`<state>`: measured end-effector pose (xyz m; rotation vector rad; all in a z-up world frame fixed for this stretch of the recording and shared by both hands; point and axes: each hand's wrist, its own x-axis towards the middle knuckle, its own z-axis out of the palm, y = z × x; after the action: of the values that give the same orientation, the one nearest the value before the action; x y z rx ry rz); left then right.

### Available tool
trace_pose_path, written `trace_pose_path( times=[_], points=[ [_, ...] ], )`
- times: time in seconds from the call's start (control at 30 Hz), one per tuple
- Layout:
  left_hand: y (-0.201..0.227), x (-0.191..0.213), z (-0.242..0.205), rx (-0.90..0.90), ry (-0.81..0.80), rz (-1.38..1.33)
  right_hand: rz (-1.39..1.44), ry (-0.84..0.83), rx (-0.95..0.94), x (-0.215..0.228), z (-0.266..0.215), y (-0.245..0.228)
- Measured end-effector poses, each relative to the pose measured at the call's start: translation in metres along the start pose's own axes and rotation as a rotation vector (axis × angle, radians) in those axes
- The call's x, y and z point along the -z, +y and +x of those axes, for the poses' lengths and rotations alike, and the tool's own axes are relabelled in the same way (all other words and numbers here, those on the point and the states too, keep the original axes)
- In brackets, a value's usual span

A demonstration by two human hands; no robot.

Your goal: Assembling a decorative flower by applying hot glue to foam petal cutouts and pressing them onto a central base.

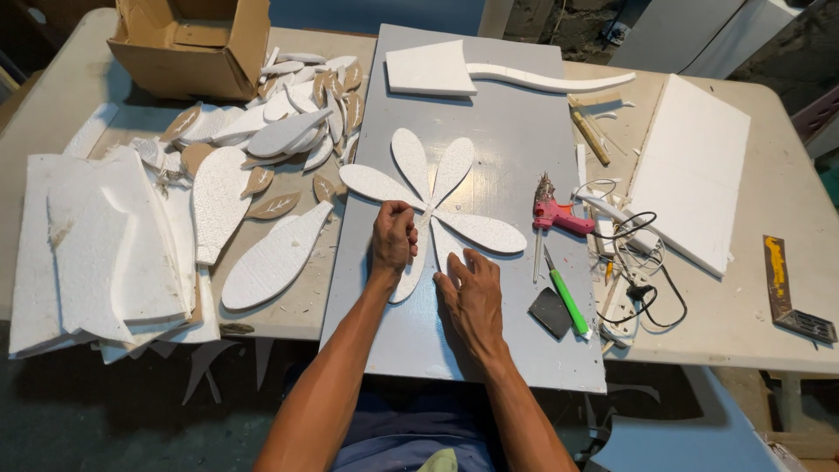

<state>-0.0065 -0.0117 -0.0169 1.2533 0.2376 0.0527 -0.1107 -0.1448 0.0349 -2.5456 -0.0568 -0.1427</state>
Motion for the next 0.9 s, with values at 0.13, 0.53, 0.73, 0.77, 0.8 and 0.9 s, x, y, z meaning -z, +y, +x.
trace_pose_path(
  times=[0.13, 0.53, 0.73, 0.77, 0.8, 0.9],
  points=[
    [-0.014, 0.003, 0.009, -0.01, -0.025, 0.046, 0.001, -0.002, 0.008, -0.004, 0.003, 0.002],
    [0.027, -0.006, 0.052, -0.504, -0.266, 1.028, 0.0, 0.053, -0.001, -0.012, 0.0, 0.004],
    [0.013, 0.012, 0.053, -0.582, -0.618, 1.635, 0.051, 0.065, -0.034, -0.016, 0.0, 0.002],
    [0.008, 0.015, 0.053, -0.616, -0.583, 1.604, 0.052, 0.085, -0.021, -0.019, 0.0, 0.003],
    [0.003, 0.016, 0.055, -0.647, -0.542, 1.568, 0.048, 0.103, -0.001, -0.021, 0.001, 0.005],
    [-0.005, 0.019, 0.055, -0.622, -0.527, 1.533, 0.067, 0.1, -0.008, -0.017, -0.001, 0.002]
  ],
)
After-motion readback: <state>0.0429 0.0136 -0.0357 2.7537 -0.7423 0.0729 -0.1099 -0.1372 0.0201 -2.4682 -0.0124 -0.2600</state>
